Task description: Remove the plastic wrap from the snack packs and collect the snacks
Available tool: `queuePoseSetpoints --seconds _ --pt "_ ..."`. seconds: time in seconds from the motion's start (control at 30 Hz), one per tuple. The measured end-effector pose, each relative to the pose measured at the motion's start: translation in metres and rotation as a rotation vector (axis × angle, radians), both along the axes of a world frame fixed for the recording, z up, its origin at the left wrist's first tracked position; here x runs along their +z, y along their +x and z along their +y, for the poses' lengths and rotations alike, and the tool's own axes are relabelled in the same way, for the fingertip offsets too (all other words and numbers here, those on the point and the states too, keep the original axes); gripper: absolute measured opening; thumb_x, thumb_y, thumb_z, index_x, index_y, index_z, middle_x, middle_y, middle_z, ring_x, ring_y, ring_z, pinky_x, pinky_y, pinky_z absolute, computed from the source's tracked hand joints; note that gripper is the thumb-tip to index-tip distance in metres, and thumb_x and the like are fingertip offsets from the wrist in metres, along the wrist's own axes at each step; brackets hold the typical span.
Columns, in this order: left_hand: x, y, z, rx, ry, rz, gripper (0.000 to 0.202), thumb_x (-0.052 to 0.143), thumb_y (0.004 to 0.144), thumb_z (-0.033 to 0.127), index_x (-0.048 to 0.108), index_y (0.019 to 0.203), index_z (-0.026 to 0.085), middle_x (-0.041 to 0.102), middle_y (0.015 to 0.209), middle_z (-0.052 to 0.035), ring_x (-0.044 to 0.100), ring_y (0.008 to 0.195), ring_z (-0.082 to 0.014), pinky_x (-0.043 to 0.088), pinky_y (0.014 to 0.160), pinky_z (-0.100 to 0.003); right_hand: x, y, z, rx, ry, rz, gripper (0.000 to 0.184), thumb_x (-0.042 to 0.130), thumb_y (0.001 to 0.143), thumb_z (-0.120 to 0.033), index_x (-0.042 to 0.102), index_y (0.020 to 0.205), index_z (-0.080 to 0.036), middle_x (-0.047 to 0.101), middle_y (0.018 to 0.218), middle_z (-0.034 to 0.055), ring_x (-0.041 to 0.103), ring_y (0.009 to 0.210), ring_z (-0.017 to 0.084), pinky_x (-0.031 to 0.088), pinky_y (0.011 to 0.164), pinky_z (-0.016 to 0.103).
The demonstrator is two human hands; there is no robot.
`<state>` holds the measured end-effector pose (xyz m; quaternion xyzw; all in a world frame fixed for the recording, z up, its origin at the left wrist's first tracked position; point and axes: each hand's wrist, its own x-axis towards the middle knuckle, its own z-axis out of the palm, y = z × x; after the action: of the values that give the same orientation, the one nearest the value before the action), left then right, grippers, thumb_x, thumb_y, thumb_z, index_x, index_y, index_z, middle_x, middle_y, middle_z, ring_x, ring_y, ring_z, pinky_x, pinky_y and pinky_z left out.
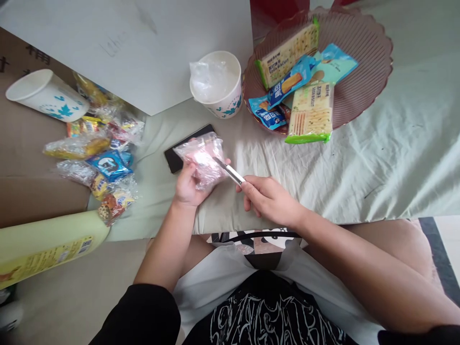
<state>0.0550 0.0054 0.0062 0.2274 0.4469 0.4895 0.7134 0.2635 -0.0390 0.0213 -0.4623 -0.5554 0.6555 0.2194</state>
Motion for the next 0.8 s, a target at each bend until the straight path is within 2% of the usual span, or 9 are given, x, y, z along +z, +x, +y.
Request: queuePoseSetpoints --seconds 0.07,0.13,0.23,0.33,0.43,0.57,0.63,0.73,0.8 --pt "0.011 -0.005 0.003 0.084 0.062 -0.005 0.057 0.071 0.077 0.052 0.063 0.128 0.028 0.07 0.126 -0.0072 0.062 0.125 -0.0333 0.05 0.105 -0.05 0.003 0.006 0.003 0.096 0.064 -0.091 0.04 0.037 0.101 -0.046 0.063 0.091 -0.018 0.065 0.065 0.0006 0.052 0.043 0.01 0.039 0.046 0.025" --pt "0.019 -0.012 0.003 0.172 0.115 0.023 0.052 0.06 0.085 0.059 0.064 0.127 0.028 0.07 0.127 -0.0077 0.061 0.127 -0.0325 0.05 0.105 -0.049 0.003 0.016 0.007 0.097 0.257 -0.226 0.037 0.042 0.098 -0.044 0.066 0.086 -0.019 0.061 0.058 -0.0004 0.051 0.044 0.012 0.037 0.048 0.026" --pt "0.021 -0.018 -0.002 0.232 0.116 0.063 0.049 0.057 0.089 0.057 0.064 0.128 0.029 0.07 0.128 -0.0063 0.058 0.131 -0.0307 0.052 0.104 -0.046 -0.003 0.03 0.015 -0.115 0.549 -0.524 0.027 0.049 0.094 -0.038 0.069 0.1 -0.021 0.057 0.057 0.0005 0.053 0.048 0.017 0.035 0.05 0.029" --pt "0.011 -0.011 -0.014 0.125 0.049 0.021 0.051 0.067 0.084 0.049 0.063 0.131 0.029 0.069 0.129 -0.0064 0.058 0.131 -0.0307 0.053 0.101 -0.045 -0.013 0.033 0.019 -0.269 0.71 -0.713 0.036 0.054 0.091 -0.032 0.063 0.124 -0.02 0.069 0.081 0.0086 0.062 0.065 0.025 0.043 0.056 0.035" --pt "0.002 0.004 -0.025 -0.055 0.014 -0.053 0.06 0.075 0.077 0.046 0.061 0.133 0.031 0.067 0.132 -0.006 0.06 0.128 -0.0308 0.053 0.101 -0.044 -0.018 0.023 0.015 -0.284 0.904 -0.661 0.046 0.059 0.088 -0.029 0.056 0.133 -0.019 0.068 0.112 0.0163 0.066 0.093 0.032 0.053 0.074 0.044" --pt "0.0 0.018 -0.033 -0.259 -0.067 -0.171 0.074 0.079 0.076 0.047 0.051 0.143 0.036 0.067 0.132 -0.0046 0.065 0.12 -0.0304 0.054 0.099 -0.046 -0.011 0.009 0.003 -0.167 1.064 -0.364 0.043 0.054 0.089 -0.021 0.051 0.132 -0.021 0.061 0.121 0.015 0.062 0.108 0.029 0.054 0.088 0.045" --pt "0.001 0.018 -0.032 -0.257 -0.099 -0.219 0.077 0.077 0.079 0.048 0.044 0.148 0.039 0.066 0.132 -0.0046 0.069 0.114 -0.0291 0.055 0.097 -0.045 -0.008 0.007 -0.002 -0.101 1.068 -0.244 0.043 0.05 0.089 -0.022 0.049 0.132 -0.021 0.056 0.126 0.0147 0.06 0.114 0.028 0.054 0.091 0.045" --pt "0.003 0.015 -0.029 -0.188 -0.122 -0.228 0.072 0.068 0.088 0.047 0.037 0.152 0.042 0.067 0.131 -0.0039 0.071 0.108 -0.0255 0.055 0.096 -0.044 -0.01 0.005 -0.005 -0.025 1.11 -0.152 0.044 0.052 0.091 -0.038 0.049 0.132 -0.022 0.051 0.134 0.0147 0.054 0.125 0.031 0.05 0.099 0.049" --pt "0.004 0.015 -0.027 -0.165 -0.121 -0.181 0.068 0.065 0.091 0.042 0.036 0.153 0.044 0.067 0.131 -0.0018 0.07 0.111 -0.0244 0.054 0.098 -0.043 -0.014 0.003 -0.006 -0.01 1.143 -0.165 0.042 0.055 0.093 -0.045 0.052 0.129 -0.023 0.054 0.131 0.0133 0.054 0.125 0.031 0.048 0.1 0.049"
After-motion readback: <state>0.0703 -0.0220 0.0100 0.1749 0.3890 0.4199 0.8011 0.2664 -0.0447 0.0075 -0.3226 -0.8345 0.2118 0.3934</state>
